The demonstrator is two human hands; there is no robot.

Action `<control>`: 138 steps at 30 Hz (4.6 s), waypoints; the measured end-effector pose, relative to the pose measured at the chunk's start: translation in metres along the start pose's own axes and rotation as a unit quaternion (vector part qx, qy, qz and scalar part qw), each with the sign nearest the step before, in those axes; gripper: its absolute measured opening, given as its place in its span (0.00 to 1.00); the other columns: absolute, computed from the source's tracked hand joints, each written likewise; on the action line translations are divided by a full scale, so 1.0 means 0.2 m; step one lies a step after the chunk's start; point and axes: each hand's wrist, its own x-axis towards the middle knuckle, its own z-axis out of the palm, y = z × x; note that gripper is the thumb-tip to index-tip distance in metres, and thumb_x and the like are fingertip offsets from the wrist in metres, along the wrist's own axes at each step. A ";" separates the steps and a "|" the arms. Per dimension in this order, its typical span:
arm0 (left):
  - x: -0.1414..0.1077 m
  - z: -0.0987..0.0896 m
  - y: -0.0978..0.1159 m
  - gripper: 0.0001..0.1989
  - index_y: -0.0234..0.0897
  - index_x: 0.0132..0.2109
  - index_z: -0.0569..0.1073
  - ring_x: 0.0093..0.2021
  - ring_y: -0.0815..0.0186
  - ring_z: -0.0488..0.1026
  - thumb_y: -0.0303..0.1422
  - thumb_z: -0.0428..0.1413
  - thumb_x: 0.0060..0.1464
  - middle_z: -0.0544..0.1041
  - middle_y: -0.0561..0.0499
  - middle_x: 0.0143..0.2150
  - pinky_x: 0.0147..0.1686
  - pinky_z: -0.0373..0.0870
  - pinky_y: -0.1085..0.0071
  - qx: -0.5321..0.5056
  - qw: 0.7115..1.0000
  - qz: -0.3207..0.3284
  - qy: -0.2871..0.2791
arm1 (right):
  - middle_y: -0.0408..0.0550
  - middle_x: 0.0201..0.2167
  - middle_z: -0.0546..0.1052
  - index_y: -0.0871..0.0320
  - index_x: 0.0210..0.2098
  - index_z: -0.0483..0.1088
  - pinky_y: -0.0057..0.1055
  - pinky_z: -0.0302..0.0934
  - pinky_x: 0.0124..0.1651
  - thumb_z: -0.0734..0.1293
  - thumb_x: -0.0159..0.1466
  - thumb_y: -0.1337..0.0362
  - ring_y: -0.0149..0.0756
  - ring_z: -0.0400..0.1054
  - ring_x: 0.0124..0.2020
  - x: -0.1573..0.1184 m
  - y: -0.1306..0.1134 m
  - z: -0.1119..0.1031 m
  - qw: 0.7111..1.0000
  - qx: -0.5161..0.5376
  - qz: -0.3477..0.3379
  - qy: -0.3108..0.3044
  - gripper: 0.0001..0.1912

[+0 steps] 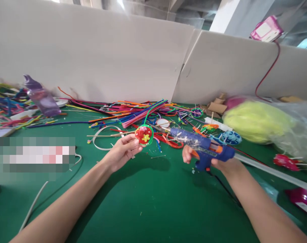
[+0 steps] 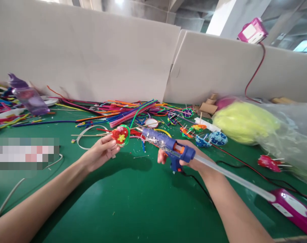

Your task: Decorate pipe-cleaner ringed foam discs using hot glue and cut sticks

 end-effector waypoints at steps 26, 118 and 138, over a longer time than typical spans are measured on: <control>0.00 0.02 -0.01 0.11 0.32 0.33 0.76 0.29 0.70 0.79 0.20 0.66 0.39 0.80 0.52 0.30 0.33 0.77 0.79 -0.007 1.000 -0.015 0.014 | 0.49 0.24 0.75 0.59 0.28 0.73 0.33 0.60 0.32 0.73 0.52 0.46 0.39 0.69 0.29 -0.01 0.09 0.02 0.998 0.047 0.030 -0.031 0.21; -0.01 0.01 0.00 0.13 0.30 0.39 0.75 0.31 0.67 0.80 0.21 0.65 0.44 0.81 0.49 0.33 0.35 0.78 0.76 0.001 0.998 -0.021 -0.062 | 0.42 0.25 0.74 0.58 0.27 0.72 0.27 0.61 0.28 0.71 0.55 0.64 0.27 0.65 0.24 0.33 0.06 0.41 0.949 -0.092 -0.072 0.293 0.05; -0.01 -0.01 -0.02 0.12 0.32 0.39 0.75 0.32 0.69 0.80 0.23 0.64 0.46 0.81 0.51 0.34 0.37 0.75 0.77 0.002 0.997 -0.025 -0.077 | 0.41 0.27 0.68 0.56 0.40 0.69 0.22 0.45 0.17 0.70 0.59 0.62 0.26 0.63 0.25 0.32 0.07 0.38 0.963 0.027 -0.042 0.264 0.10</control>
